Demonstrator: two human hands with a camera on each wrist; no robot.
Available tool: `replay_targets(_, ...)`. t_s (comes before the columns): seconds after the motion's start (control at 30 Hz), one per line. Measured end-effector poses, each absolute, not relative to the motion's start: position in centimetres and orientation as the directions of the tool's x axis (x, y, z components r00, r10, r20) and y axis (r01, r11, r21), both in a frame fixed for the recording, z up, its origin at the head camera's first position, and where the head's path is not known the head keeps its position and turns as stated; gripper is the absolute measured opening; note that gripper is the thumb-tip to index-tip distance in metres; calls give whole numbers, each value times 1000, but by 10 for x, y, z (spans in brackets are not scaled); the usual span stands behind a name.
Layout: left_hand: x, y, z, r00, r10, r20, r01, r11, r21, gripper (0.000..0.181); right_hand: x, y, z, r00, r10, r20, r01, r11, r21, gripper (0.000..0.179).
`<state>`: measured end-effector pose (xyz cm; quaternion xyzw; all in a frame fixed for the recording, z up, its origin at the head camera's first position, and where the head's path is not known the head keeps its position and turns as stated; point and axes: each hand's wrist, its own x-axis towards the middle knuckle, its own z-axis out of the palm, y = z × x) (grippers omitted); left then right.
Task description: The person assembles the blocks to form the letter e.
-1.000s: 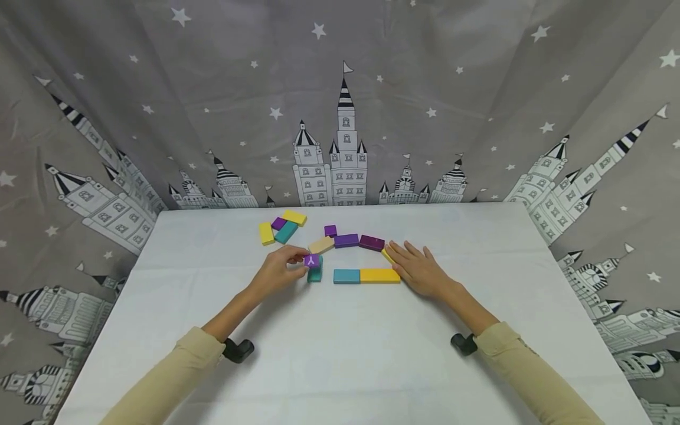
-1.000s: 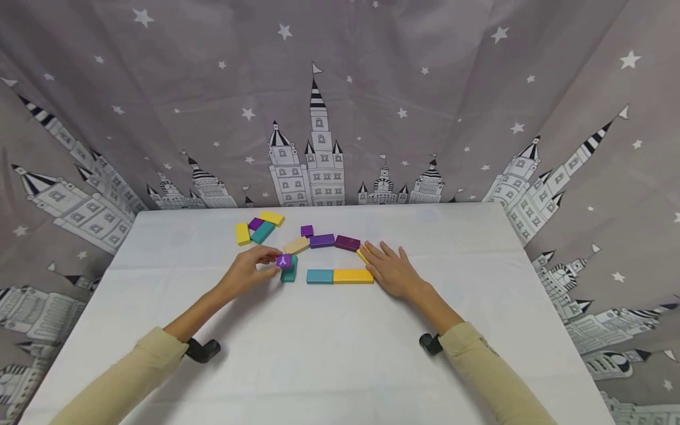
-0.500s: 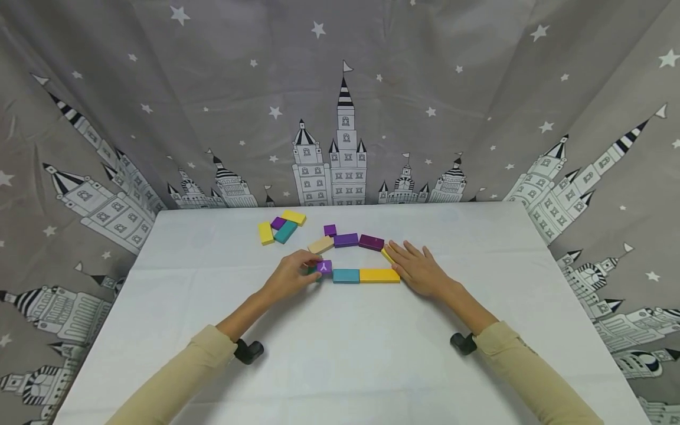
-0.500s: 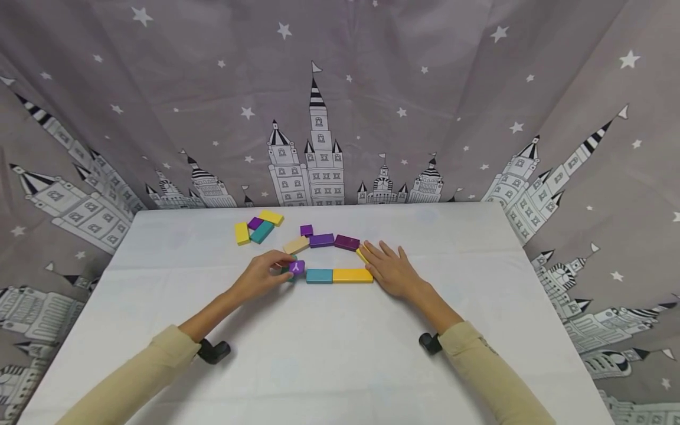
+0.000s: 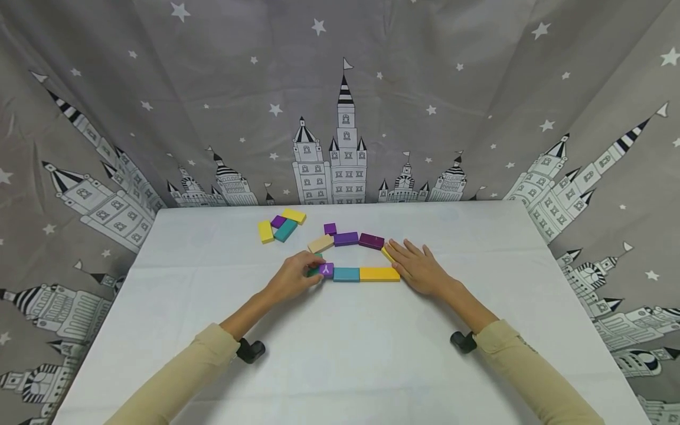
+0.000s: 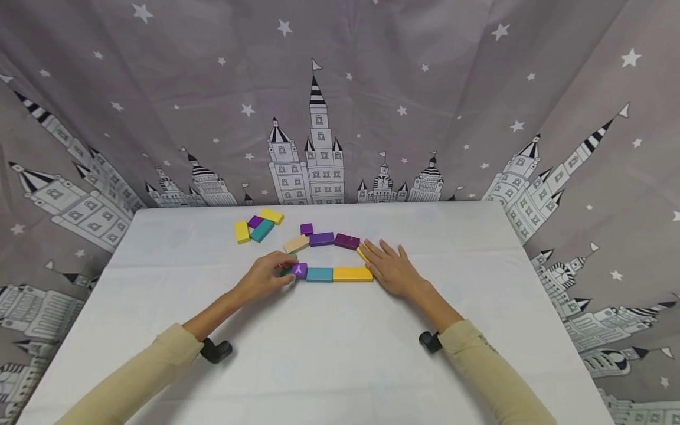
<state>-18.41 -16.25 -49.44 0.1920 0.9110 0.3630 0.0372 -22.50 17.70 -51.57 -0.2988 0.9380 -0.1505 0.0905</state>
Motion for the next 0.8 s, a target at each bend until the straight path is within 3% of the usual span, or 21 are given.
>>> replay_targets(0.8, -184, -163, -496, -917, 392, 76, 337, 656, 675, 34, -224, 176, -512, -800, -595, -73, -543, 771, -331, 55)
